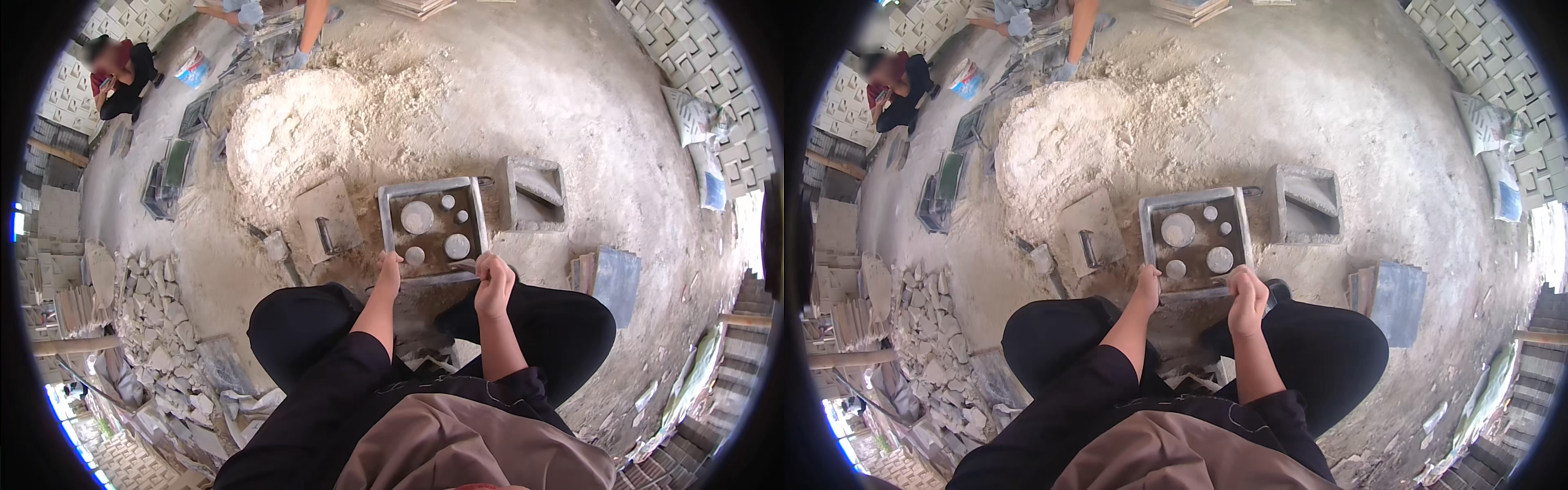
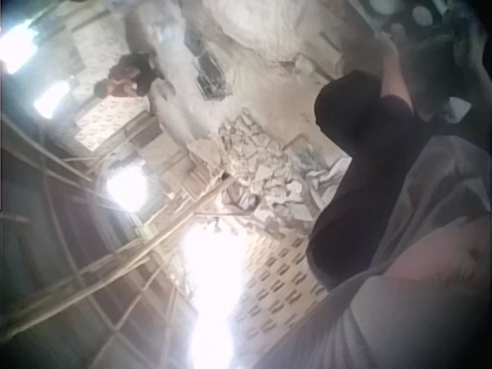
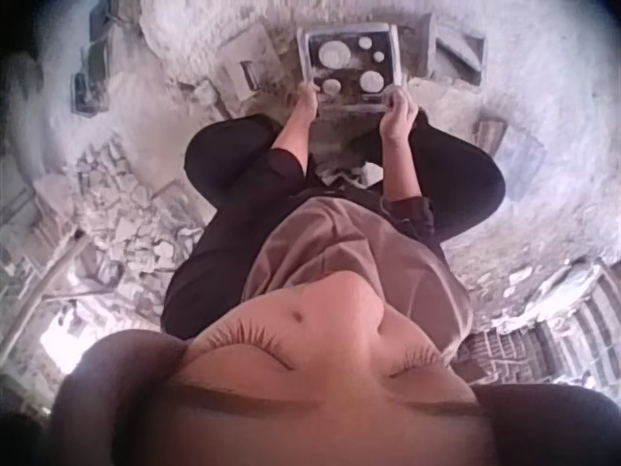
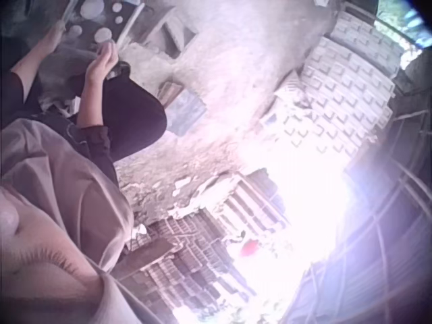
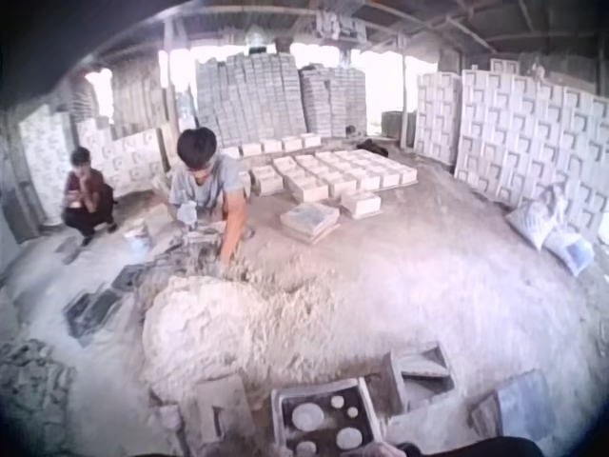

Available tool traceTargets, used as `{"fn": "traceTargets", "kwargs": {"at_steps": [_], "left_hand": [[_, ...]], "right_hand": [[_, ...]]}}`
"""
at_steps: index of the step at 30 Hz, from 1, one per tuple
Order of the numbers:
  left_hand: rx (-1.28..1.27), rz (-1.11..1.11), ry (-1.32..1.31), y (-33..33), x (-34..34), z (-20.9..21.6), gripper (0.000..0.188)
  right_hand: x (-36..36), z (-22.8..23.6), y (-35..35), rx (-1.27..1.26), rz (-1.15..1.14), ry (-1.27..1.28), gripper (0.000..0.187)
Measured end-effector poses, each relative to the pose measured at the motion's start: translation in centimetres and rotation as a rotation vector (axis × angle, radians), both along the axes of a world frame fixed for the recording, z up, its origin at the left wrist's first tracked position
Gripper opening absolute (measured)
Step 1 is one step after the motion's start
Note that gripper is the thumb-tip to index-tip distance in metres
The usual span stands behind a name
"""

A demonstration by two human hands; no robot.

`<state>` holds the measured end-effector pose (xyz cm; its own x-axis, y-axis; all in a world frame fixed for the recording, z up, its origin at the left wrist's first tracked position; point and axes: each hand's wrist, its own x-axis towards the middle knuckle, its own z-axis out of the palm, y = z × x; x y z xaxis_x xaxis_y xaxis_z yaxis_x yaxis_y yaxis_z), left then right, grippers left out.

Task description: The person cleans and levels material inside a square tile mold using a small metal scraper.

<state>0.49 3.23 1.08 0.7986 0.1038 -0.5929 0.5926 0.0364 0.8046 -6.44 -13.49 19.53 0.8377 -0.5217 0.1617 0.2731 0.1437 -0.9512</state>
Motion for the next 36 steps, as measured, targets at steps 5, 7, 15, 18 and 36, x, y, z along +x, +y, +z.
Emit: {"fn": "traceTargets", "kwargs": {"at_steps": [5,7,15,18,36], "left_hand": [[0.019,0.048,-0.041,0.2,0.2,0.5,0.025],[-0.013,-0.003,-0.018,0.1,0.1,0.2,0.026],[-0.021,-0.023,0.159,1.3,0.5,-1.8,0.031],[-0.012,0.036,0.068,0.2,0.0,-1.2,0.028],[0.769,-0.271,0.193,-2.0,1.9,2.1,0.052]], "right_hand": [[0.3,2.7,-0.1,0.009,-0.054,-0.082,0.030],[0.2,2.6,-0.7,-0.192,-0.029,-0.182,0.030],[1.8,1.9,-2.4,-0.060,-0.135,-0.211,0.033],[2.6,0.2,-2.6,0.001,-0.193,-0.069,0.032],[4.5,1.6,-6.6,0.024,0.081,-0.114,0.039]]}}
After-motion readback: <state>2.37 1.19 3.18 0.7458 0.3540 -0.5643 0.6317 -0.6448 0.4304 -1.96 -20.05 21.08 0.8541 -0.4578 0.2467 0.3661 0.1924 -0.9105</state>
